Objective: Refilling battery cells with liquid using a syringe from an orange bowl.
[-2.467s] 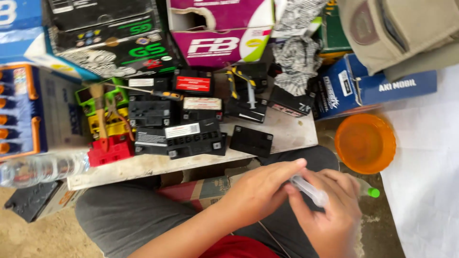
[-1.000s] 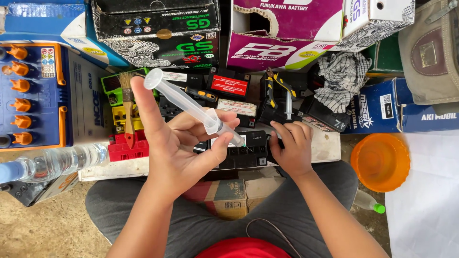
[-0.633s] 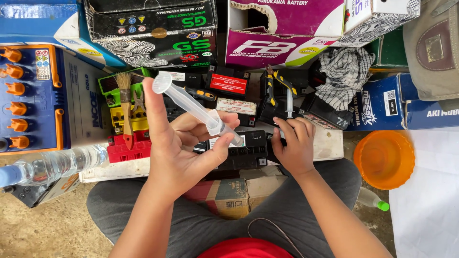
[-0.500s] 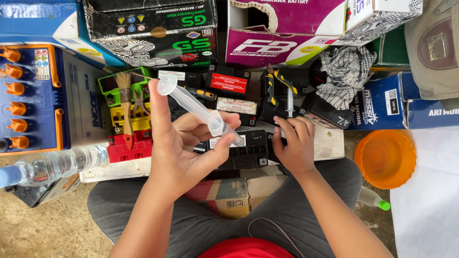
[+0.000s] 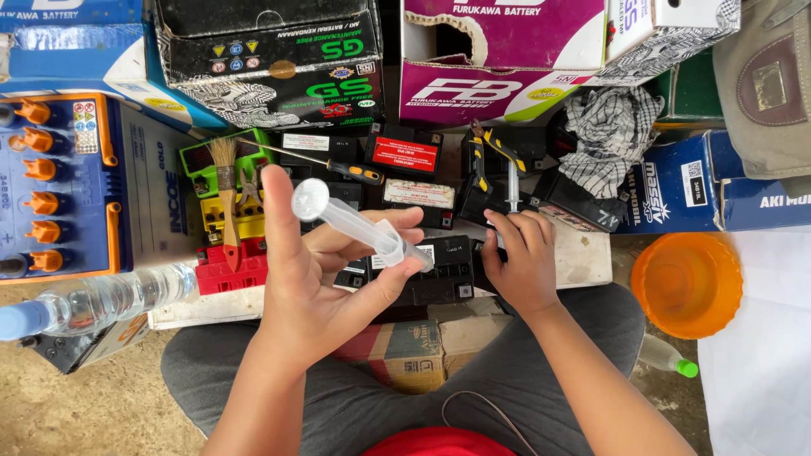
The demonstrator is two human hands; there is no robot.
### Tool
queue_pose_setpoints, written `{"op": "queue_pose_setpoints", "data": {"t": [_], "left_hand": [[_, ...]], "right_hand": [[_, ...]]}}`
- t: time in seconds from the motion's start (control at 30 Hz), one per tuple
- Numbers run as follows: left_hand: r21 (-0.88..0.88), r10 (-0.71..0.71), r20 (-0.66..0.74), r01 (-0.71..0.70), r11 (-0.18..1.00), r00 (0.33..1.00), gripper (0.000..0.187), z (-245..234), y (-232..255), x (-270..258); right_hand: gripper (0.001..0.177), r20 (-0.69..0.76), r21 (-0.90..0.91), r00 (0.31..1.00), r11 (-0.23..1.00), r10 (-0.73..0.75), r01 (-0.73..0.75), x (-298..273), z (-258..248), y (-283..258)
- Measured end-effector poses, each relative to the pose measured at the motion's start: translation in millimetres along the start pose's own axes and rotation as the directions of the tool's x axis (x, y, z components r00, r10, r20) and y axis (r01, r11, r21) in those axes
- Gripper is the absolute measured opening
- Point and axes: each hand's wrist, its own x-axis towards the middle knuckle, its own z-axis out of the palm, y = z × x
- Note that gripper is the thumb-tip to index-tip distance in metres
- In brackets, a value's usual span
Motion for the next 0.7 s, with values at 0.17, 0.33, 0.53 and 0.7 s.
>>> {"op": "queue_pose_setpoints", "data": {"t": [0.17, 0.33, 0.53, 0.7], "left_hand": [[0.043, 0.017, 0.000, -0.017, 0.999, 1.000, 0.122, 0, 10, 4], [0.173, 0.100, 0.047, -0.107, 0.979, 0.994, 0.130, -1, 17, 7], [0.162, 0.104, 0.064, -0.114, 0.980, 0.992, 0.128, -3, 18, 9], [0.140, 0.146, 0.055, -0.152, 0.978, 0.988, 0.127, -4, 20, 12]], "right_hand": [[0.027, 0.019, 0.003, 1.000, 1.000, 0.008, -0.008, -1, 1, 1], [0.029, 0.030, 0.005, 1.000, 1.000, 0.007, -0.007, -1, 1, 1], [0.029, 0.026, 0.006, 1.000, 1.000, -0.006, 0.006, -1, 1, 1], [0.029, 0.023, 0.018, 1.000, 1.000, -0.001, 0.001, -1, 1, 1]]}}
